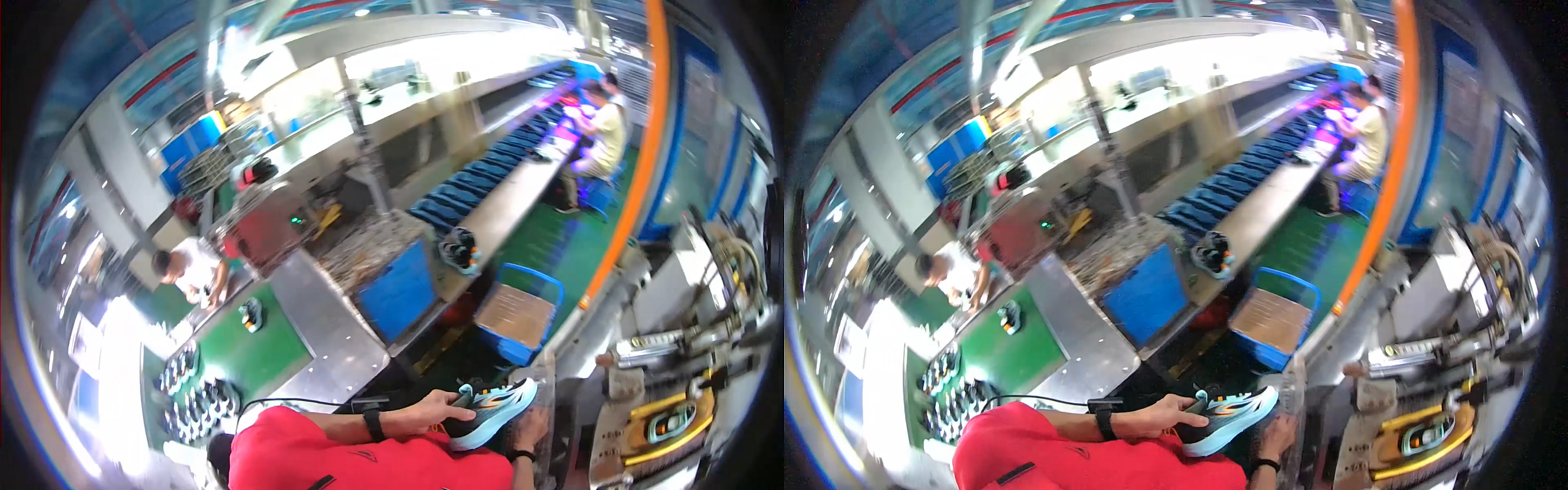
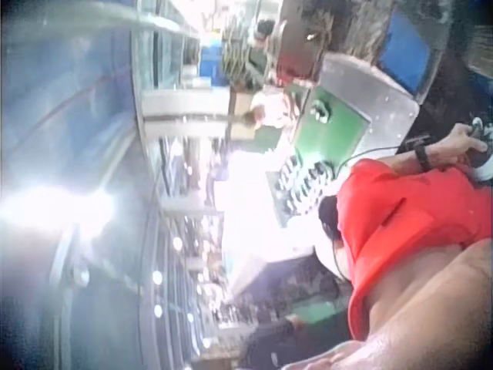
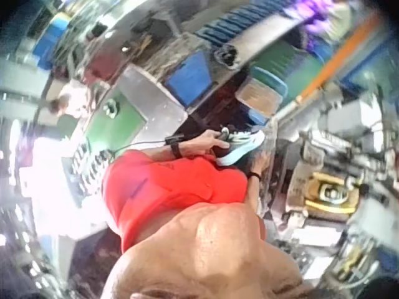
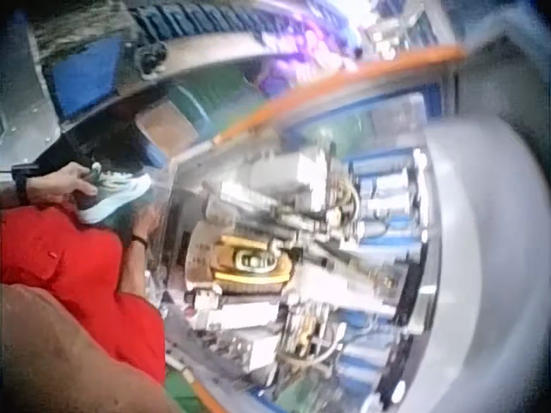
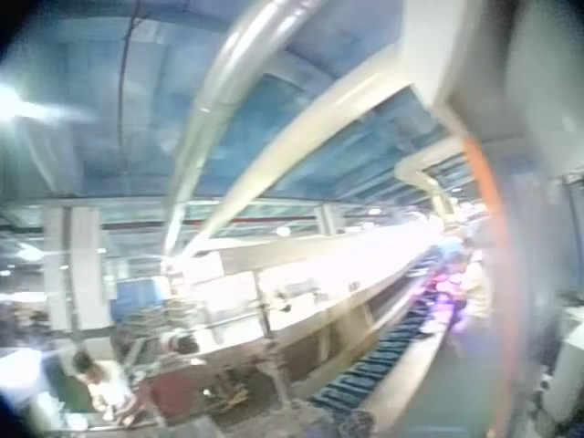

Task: Operating a shoe-lasting machine to shape and attach soles to uppers in an assembly line.

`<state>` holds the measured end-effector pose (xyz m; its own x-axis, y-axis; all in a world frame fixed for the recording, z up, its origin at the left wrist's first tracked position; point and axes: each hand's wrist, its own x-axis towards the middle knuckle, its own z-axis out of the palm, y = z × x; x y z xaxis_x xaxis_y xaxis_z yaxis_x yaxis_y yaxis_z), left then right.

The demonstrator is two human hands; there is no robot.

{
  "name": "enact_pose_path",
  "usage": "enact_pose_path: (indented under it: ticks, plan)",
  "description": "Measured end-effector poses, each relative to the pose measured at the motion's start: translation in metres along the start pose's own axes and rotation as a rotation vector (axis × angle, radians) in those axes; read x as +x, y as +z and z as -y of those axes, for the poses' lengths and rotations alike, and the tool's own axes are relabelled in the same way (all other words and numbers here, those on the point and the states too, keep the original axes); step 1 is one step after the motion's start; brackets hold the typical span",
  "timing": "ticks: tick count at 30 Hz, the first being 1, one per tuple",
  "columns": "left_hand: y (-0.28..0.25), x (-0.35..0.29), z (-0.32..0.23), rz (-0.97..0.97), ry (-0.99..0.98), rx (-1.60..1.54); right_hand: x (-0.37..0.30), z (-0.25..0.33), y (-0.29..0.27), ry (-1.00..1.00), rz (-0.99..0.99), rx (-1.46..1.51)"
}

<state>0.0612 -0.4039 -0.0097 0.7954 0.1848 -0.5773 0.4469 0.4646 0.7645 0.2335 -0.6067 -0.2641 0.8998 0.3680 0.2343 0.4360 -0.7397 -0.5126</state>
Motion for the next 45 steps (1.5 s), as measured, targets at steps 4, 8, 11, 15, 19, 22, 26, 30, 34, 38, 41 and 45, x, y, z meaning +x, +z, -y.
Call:
enact_pose_path:
  ticks: [4, 8, 11, 15, 19, 22, 26, 30, 34, 38, 41, 45]
  plan:
    - [-0.039, -0.023, 0.021, -0.189, 0.018, -0.028, 0.006, 0.001, -0.007, -0.077, -0.042, 0.01]
    - [-0.099, -0.037, 0.05, -0.427, -0.046, -0.217, 0.027, 0.019, -0.016, -0.184, 0.03, 0.112]
    - [-0.136, -0.055, 0.057, -0.603, -0.023, -0.498, 0.057, 0.048, -0.017, -0.453, -0.069, 0.448]
    - [-0.215, -0.079, 0.08, -0.859, 0.012, -0.77, 0.132, 0.246, -0.066, -0.361, 0.456, 0.428]
    - [-0.321, -0.092, 0.098, -1.02, 0.14, -0.874, 0.185, 0.441, -0.099, -0.943, 0.363, 0.313]
    - [-0.419, -0.082, 0.142, -1.293, 0.267, -0.767, 0.199, 0.594, -0.116, -1.366, 0.145, 0.289]
    - [-0.526, -0.105, 0.161, -1.525, 0.228, -0.536, 0.214, 0.768, -0.097, -1.704, -0.036, 0.186]
    - [-0.605, -0.123, 0.198, -1.801, -0.034, -0.117, 0.204, 0.905, -0.059, -1.922, -0.093, 0.018]
    - [-0.622, -0.124, 0.205, -1.75, -0.145, 0.062, 0.202, 0.993, -0.009, -2.117, -0.063, -0.126]
    - [-0.609, -0.097, 0.224, -1.789, -0.04, 0.223, 0.207, 1.051, 0.047, -2.202, 0.128, -0.023]
    - [-0.552, -0.105, 0.165, -1.75, 0.039, 0.396, 0.224, 1.071, 0.069, -2.209, 0.031, 0.061]
    - [-0.487, -0.096, 0.125, -1.014, 0.5, -0.004, 0.211, 1.089, 0.087, -2.218, -0.138, 0.284]
